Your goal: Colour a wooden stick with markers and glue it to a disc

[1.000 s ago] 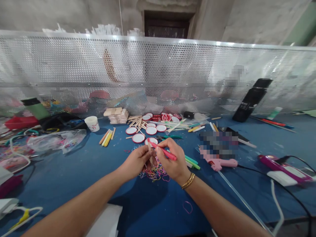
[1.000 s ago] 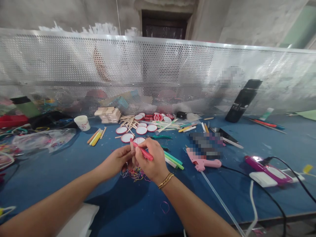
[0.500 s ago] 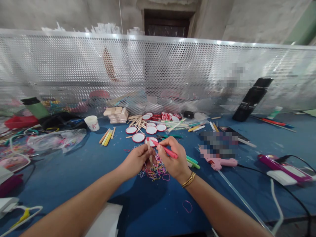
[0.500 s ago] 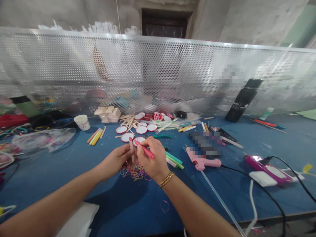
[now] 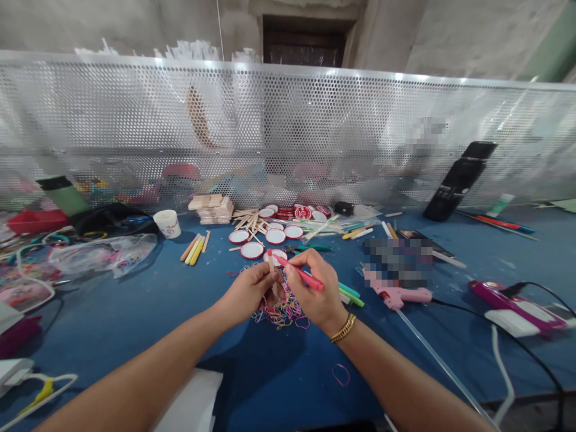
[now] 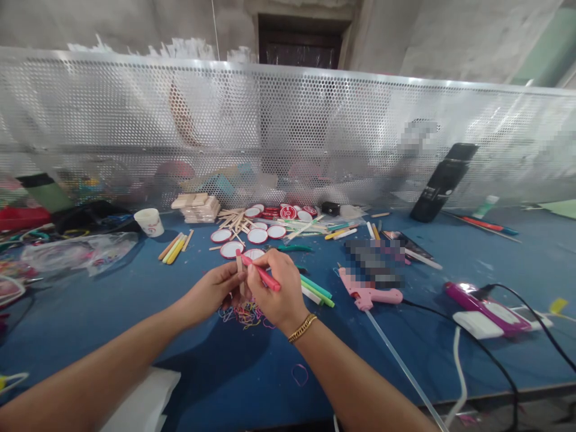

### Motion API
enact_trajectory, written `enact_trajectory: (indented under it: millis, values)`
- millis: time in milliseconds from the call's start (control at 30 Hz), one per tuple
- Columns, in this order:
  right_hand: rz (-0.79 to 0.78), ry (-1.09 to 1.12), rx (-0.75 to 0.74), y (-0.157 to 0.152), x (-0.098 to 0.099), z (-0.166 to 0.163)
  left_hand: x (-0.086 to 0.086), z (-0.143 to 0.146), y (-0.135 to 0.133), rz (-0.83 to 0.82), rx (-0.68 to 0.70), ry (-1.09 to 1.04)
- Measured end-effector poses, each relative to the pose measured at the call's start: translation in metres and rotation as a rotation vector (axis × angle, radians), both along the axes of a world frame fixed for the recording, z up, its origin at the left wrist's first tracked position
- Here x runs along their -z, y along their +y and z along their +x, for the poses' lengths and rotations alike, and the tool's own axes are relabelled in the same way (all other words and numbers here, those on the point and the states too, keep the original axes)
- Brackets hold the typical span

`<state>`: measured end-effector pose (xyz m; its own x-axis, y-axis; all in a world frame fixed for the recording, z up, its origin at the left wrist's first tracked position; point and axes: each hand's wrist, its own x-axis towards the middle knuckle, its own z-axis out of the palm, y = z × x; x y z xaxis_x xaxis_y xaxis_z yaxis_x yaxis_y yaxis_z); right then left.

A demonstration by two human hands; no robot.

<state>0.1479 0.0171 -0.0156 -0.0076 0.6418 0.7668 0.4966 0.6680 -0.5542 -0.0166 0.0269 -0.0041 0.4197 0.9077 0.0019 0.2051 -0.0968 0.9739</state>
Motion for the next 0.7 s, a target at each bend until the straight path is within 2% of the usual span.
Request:
enact_trajectory:
  millis: [700]
  values:
    - [-0.029,-0.008,-0.043,-0.0008,-0.001,-0.0021,-0.0004,0.0009,-0.0011,0.005,0.027,0.003]
